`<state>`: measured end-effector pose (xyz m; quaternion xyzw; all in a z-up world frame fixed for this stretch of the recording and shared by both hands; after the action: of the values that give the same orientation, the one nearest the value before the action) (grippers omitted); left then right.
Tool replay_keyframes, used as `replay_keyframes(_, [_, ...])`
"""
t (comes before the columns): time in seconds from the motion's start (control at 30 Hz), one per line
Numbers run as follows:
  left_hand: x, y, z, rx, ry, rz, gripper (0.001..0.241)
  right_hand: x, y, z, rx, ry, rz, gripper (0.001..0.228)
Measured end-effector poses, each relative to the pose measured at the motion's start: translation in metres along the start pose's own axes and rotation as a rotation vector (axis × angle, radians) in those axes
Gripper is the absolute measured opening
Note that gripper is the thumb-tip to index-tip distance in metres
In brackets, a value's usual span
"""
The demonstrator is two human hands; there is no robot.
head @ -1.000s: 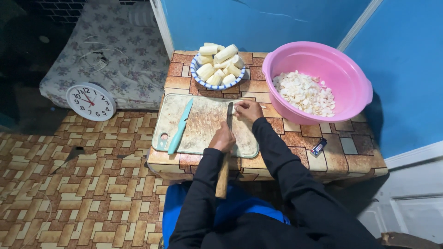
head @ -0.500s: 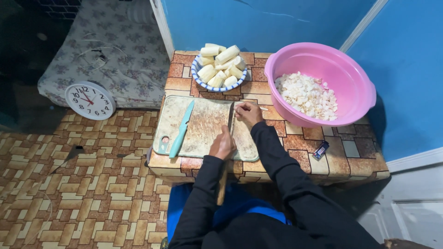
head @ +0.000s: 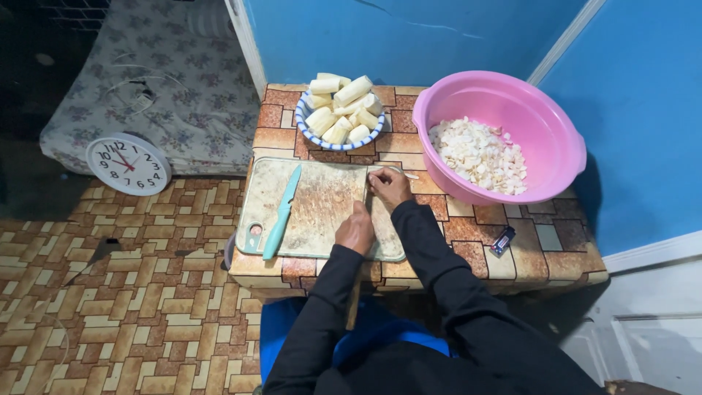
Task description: The person is chopping root vegetables on a cutting board and transferring the pieces into a large bowl.
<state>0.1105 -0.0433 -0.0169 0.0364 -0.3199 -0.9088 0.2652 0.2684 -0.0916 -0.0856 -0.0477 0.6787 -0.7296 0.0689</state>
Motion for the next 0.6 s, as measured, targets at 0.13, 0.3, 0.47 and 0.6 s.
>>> replay_keyframes(0.13, [-0.001, 0.003, 0.003, -0.003, 0.012, -0.005, 0.018, -0.009, 0.016, -0.002, 0.045, -0.002, 0.009, 0.014])
replay_keyframes(0.3, [-0.010, 0.003, -0.007, -0.040, 0.094, -0.033, 0.016, -0.010, 0.018, -0.001, 0.166, -0.005, 0.106, 0.018])
replay_keyframes(0.47, [-0.027, -0.015, -0.026, 0.028, 0.079, 0.017, 0.016, -0.001, 0.011, -0.006, 0.164, -0.010, 0.080, 0.020])
replay_keyframes(0.6, [-0.027, -0.029, -0.032, 0.126, 0.071, -0.016, 0.026, 0.001, 0.005, -0.006, 0.221, 0.052, 0.083, 0.025])
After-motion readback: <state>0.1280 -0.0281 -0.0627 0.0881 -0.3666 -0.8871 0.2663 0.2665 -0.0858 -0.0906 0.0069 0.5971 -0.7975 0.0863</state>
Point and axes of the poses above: each hand's wrist, its own x-axis away from the middle knuckle, its own z-axis out of the back of the hand, y = z × x, the point moved 3 cm from there along -x, towards the middle knuckle, and after that the axes turned 14 degrees about y, right-handed, at the moved point
